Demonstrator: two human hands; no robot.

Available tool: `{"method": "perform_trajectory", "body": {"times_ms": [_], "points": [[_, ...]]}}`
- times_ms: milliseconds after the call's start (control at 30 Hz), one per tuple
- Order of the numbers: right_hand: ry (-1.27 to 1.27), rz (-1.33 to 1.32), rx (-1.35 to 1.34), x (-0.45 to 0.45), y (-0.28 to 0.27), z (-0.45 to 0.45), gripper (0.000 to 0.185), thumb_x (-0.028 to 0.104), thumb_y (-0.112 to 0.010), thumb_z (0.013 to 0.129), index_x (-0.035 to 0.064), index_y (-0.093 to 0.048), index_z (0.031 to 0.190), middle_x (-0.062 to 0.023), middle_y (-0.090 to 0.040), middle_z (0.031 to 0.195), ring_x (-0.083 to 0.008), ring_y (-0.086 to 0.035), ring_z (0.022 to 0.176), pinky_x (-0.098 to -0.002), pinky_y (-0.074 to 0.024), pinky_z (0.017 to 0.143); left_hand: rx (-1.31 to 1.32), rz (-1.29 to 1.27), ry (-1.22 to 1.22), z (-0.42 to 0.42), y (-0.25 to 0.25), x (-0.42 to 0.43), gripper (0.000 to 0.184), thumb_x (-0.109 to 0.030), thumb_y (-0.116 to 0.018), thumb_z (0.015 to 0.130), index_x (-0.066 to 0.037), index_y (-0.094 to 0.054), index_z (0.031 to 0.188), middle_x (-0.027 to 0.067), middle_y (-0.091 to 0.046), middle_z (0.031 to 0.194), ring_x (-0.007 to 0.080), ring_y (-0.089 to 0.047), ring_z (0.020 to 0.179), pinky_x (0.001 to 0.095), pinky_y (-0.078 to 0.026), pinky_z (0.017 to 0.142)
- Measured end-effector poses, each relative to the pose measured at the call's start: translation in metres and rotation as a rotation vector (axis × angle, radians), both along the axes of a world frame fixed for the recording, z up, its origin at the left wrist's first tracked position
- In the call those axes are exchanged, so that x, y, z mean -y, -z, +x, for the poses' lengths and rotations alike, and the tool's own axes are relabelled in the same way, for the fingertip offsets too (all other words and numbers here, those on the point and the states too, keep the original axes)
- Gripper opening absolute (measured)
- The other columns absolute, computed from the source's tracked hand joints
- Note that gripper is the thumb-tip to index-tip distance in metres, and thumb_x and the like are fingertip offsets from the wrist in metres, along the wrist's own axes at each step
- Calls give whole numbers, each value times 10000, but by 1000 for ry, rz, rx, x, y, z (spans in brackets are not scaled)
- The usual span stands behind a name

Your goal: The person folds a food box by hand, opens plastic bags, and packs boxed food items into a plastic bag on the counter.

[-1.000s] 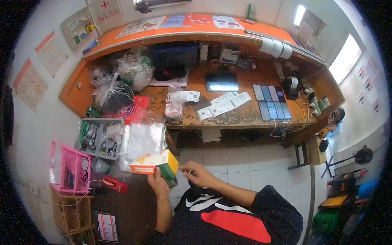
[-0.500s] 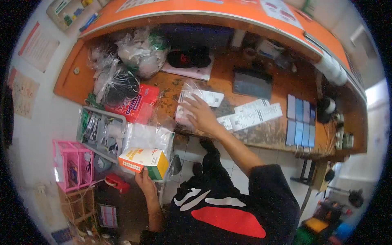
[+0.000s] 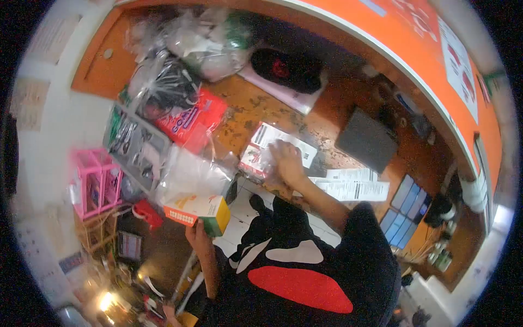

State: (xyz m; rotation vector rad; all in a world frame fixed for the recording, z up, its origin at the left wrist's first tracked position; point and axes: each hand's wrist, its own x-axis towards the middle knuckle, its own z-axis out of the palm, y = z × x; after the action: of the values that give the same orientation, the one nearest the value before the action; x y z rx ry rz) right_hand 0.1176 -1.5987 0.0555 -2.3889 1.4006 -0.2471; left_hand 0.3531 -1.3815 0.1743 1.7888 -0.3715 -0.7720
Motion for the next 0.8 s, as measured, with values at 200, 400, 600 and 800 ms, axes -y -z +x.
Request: {"method": "perform_trajectory", "body": {"times_ms": [200,400,600,800], "points": [[48,-138,287,64,199,-64,242,162,-553,847,-7,-606,1010,-216,-607,932,-383,-562,865,-454,-434,793,204,42,56,-8,4,-9,169,-130,-601,879,7,-606,978,69,-637,881,132,-579,845,290,-473,735],[211,226,465,97,30,-21,306,126,-587,798,-24,-576,1065,-221,-584,1011,-340,-559,944,-395,-430,856,-62,-168,-148,-7,-9,-30,288,-53,-559,873,15,-542,1152,80,-609,1083,151,-565,1008,305,-434,894],[-7,-268,101,64,-16,-3,473,181,-657,788,9,-529,1209,-217,-519,1171,-364,-488,1082,-435,-380,947,-46,-153,-300,-18,5,-79,261,-162,-502,931,38,-581,1079,72,-623,1007,129,-565,914,275,-445,815],[-379,563,579,-61,-86,108,547,226,-594,878,5,-389,1335,-159,-495,1275,-261,-471,1161,-370,-354,989,-61,-250,-270,-14,3,-100,291,-229,-498,949,38,-613,959,38,-632,795,82,-547,736,240,-433,663]]}}
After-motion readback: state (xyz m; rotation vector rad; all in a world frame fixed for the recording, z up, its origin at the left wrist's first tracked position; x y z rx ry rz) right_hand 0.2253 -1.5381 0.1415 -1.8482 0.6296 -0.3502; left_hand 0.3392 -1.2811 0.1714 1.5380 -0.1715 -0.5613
